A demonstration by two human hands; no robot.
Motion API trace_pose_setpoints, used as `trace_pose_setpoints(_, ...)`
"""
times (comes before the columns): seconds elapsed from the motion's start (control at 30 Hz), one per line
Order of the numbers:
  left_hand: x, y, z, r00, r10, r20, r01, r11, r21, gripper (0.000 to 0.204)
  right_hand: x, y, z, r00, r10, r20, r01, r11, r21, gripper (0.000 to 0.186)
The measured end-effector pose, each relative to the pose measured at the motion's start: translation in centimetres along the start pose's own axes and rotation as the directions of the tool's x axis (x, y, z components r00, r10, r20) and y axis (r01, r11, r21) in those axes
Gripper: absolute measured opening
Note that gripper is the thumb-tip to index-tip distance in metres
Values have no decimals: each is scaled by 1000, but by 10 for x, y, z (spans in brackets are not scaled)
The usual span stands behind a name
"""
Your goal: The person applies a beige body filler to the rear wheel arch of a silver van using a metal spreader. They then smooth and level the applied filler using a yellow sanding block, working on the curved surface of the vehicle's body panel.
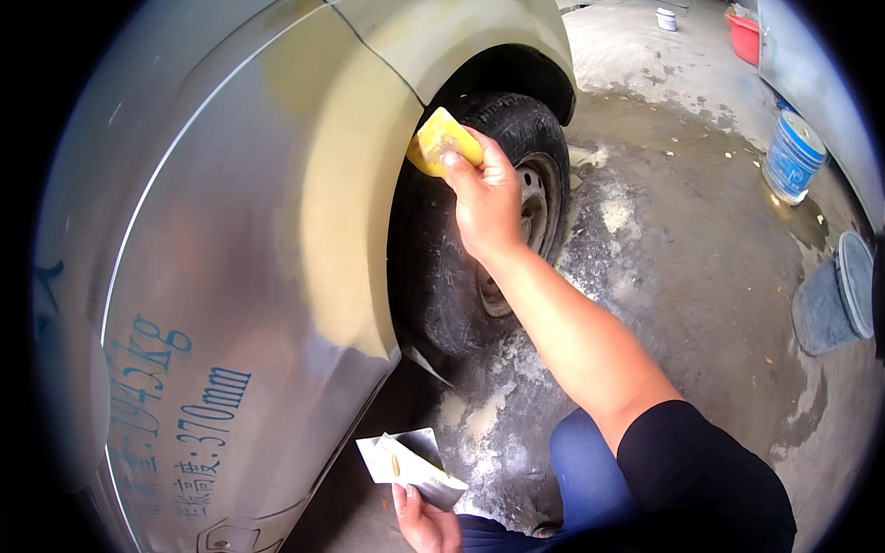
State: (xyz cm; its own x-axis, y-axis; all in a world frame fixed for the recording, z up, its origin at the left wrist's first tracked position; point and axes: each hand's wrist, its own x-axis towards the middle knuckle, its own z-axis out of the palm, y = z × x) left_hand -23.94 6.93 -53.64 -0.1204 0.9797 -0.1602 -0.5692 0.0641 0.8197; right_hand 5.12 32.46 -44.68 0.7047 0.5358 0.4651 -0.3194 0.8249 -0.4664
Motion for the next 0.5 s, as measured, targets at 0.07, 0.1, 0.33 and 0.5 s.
trace_pose_setpoints(0.07,0,-1,0,1000,7,-16,-7,1000,-8,57,-18,-2,8,997,-55,50,68,951,-303,25)
trace_pose_setpoints(0.1,-1,0,0,1000,8,-9,-8,1000,-12,57,-34,6,4,993,-64,95,95,923,-373,25)
trace_pose_setpoints(0.33,8,0,-2,1000,23,-6,-24,997,-72,52,-138,15,-33,892,170,420,107,822,-560,26)
trace_pose_setpoints(0.5,13,16,-5,994,58,88,-47,992,-115,58,-168,-19,-57,735,585,343,-279,722,-634,32)
